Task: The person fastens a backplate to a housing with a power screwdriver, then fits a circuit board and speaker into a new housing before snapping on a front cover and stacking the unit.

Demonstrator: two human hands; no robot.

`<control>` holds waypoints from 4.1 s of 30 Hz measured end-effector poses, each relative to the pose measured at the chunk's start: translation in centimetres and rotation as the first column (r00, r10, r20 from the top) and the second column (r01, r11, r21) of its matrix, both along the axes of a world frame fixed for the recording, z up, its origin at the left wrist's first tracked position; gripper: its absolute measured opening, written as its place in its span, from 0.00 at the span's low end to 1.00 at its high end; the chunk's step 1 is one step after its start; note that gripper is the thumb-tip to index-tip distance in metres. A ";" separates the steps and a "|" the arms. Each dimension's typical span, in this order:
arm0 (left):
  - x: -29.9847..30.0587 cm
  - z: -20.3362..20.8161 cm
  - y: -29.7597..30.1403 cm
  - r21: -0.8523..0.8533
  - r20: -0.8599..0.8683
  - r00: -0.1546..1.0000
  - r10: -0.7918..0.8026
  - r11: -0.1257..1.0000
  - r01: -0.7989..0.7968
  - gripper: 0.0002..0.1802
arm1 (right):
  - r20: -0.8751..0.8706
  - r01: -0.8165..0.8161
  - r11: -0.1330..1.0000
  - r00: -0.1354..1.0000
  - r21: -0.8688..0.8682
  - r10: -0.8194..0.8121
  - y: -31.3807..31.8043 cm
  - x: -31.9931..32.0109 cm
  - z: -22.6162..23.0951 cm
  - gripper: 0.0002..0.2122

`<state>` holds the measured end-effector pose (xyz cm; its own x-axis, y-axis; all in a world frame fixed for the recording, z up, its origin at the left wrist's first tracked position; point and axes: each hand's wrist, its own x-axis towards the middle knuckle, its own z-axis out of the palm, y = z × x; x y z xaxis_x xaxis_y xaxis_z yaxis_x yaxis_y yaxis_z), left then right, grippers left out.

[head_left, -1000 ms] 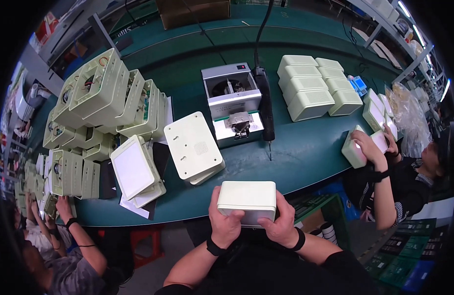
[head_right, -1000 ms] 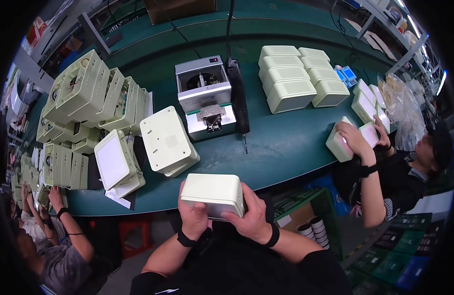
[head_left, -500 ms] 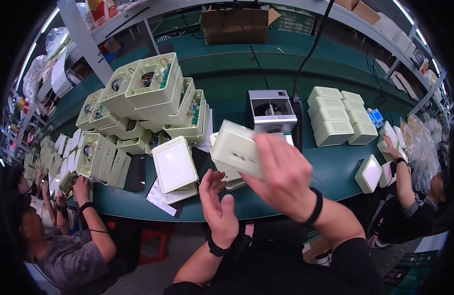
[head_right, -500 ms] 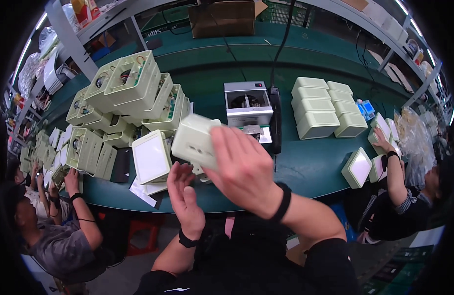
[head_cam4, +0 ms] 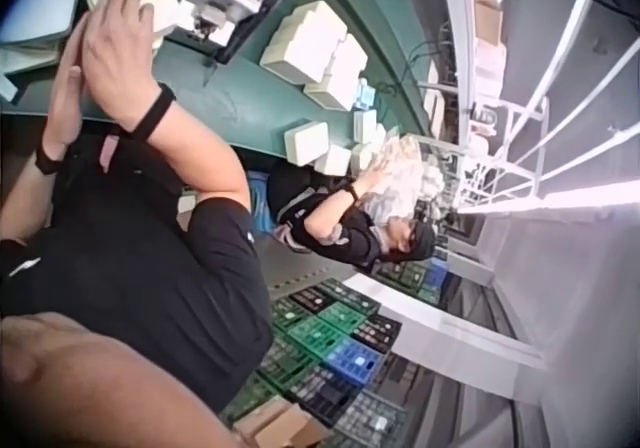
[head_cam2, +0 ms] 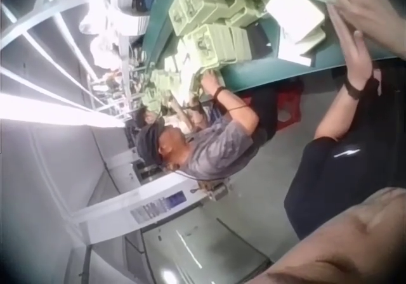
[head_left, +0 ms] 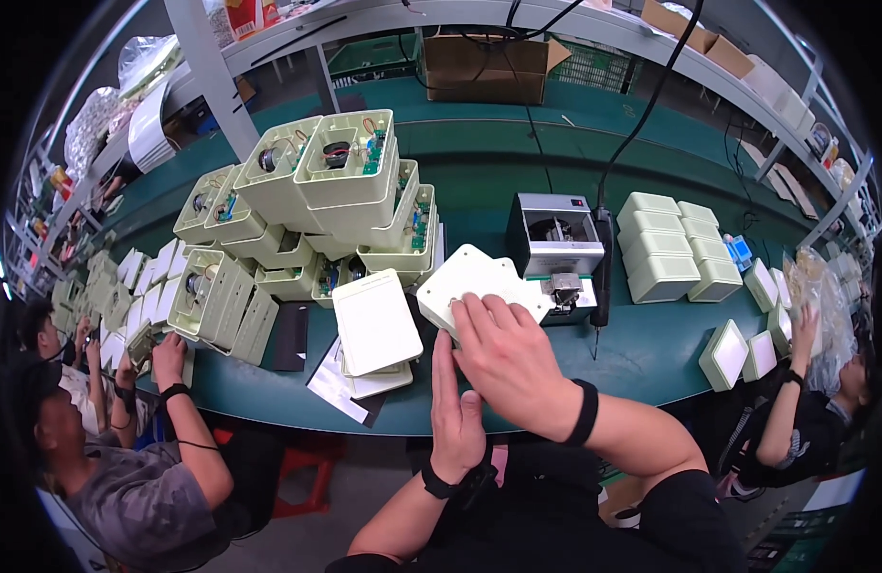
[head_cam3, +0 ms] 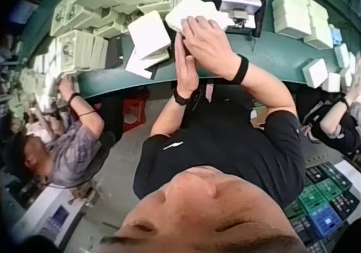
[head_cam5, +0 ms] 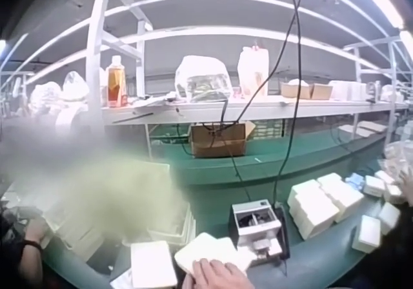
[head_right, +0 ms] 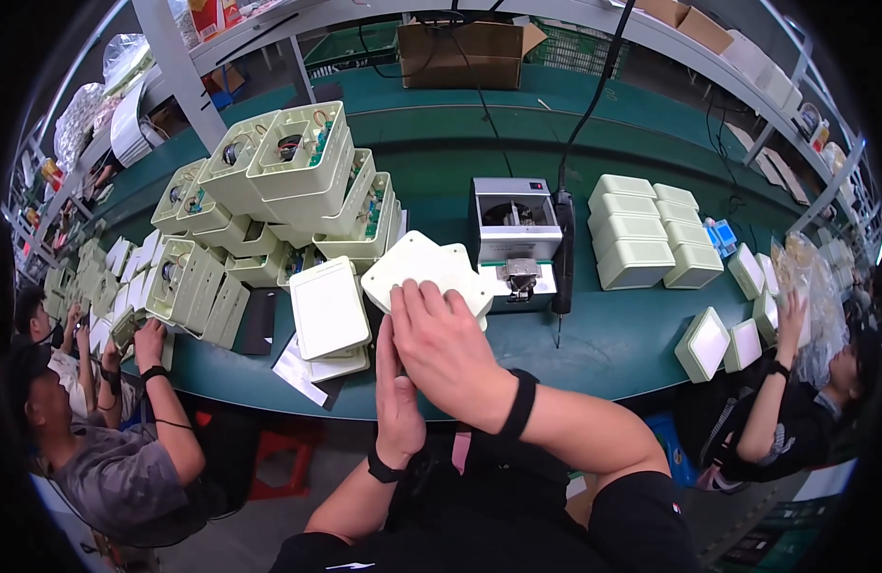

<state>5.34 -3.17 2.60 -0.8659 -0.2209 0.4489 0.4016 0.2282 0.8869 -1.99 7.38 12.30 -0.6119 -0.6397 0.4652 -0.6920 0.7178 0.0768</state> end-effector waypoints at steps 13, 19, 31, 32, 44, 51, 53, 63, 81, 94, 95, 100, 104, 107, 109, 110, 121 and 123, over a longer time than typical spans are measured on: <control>-3.6 1.2 0.9 -0.133 0.097 0.995 0.029 0.991 -0.016 0.47 | 0.311 0.172 0.886 0.950 -0.431 -0.033 7.2 0.3 -2.9 0.27; -1.5 3.1 -0.1 -0.238 -0.014 0.988 0.153 0.959 -0.152 0.42 | 0.092 0.162 0.896 0.986 -0.413 -0.136 7.6 0.3 -3.1 0.29; 0.4 1.0 -12.2 -0.300 0.201 0.789 0.580 0.804 -0.514 0.32 | 0.418 0.006 0.749 0.833 -0.662 0.362 -3.4 3.5 -5.4 0.31; 0.3 1.0 -12.3 -0.307 0.193 0.794 0.577 0.804 -0.509 0.32 | 0.423 0.039 0.742 0.841 -0.670 0.338 -4.4 3.0 -5.9 0.32; 3.4 4.0 -7.7 0.197 0.038 0.909 0.416 0.888 -0.415 0.29 | 0.502 0.191 0.523 0.662 -0.831 0.556 -4.1 5.7 -2.7 0.32; 2.4 8.6 -9.2 -0.025 -0.172 0.985 -0.020 1.000 0.016 0.29 | 0.391 0.530 0.162 0.354 -0.832 0.850 3.3 6.8 -2.1 0.31; -1.4 11.0 -11.3 -0.315 -0.111 0.974 0.195 0.923 -0.221 0.28 | 0.362 0.463 0.138 0.439 -0.875 0.822 6.0 7.4 -2.3 0.29; -12.2 17.0 -15.7 -0.800 -0.281 0.867 0.412 0.398 -0.449 0.20 | 0.438 0.618 0.106 0.416 -0.779 0.797 16.0 11.7 -5.1 0.33; -0.7 6.6 -34.8 -0.795 -0.251 0.444 0.860 0.079 -0.602 0.15 | 0.589 0.665 0.290 0.278 -0.688 0.759 17.5 9.1 -7.8 0.31; 1.1 8.2 -29.5 -0.551 -0.511 0.533 0.674 0.220 -0.805 0.06 | 0.656 0.698 0.294 0.328 -0.653 0.680 17.2 12.1 -6.1 0.31; 1.7 9.0 -27.9 -0.548 -0.539 0.550 0.638 0.231 -0.804 0.06 | 0.626 0.652 0.275 0.395 -0.706 0.672 17.2 11.9 -5.9 0.32; 6.9 11.9 -17.3 -0.588 -0.541 0.749 0.383 0.465 -0.662 0.07 | 0.489 0.499 0.126 0.713 -0.857 0.503 20.2 10.2 -5.7 0.32; 8.7 10.7 -8.0 -0.717 -0.334 0.935 -0.120 0.677 -0.169 0.08 | 0.364 0.398 -0.044 0.874 -0.916 0.322 23.0 8.6 -4.9 0.29; 5.7 6.4 -1.4 -0.649 -0.139 0.869 -0.475 0.706 0.283 0.08 | 0.317 0.341 -0.230 0.939 -0.911 0.134 25.3 8.3 -5.6 0.26; 4.7 2.9 2.2 -0.613 -0.104 0.835 -0.540 0.696 0.374 0.09 | 0.352 0.375 -0.205 0.925 -0.904 0.141 26.5 9.0 -6.1 0.25; 4.0 1.2 3.6 -0.594 -0.077 0.838 -0.541 0.699 0.397 0.09 | 0.373 0.401 -0.190 0.913 -0.896 0.167 27.0 9.3 -6.4 0.25; -0.6 -3.6 5.9 -0.625 -0.007 0.893 -0.449 0.699 0.347 0.11 | 0.635 0.694 -0.251 0.720 -0.675 0.282 24.6 10.6 -12.6 0.25; 0.9 -3.4 6.3 -0.677 -0.027 0.936 -0.351 0.696 0.241 0.11 | 0.673 0.719 -0.300 0.694 -0.627 0.257 23.3 10.5 -13.2 0.25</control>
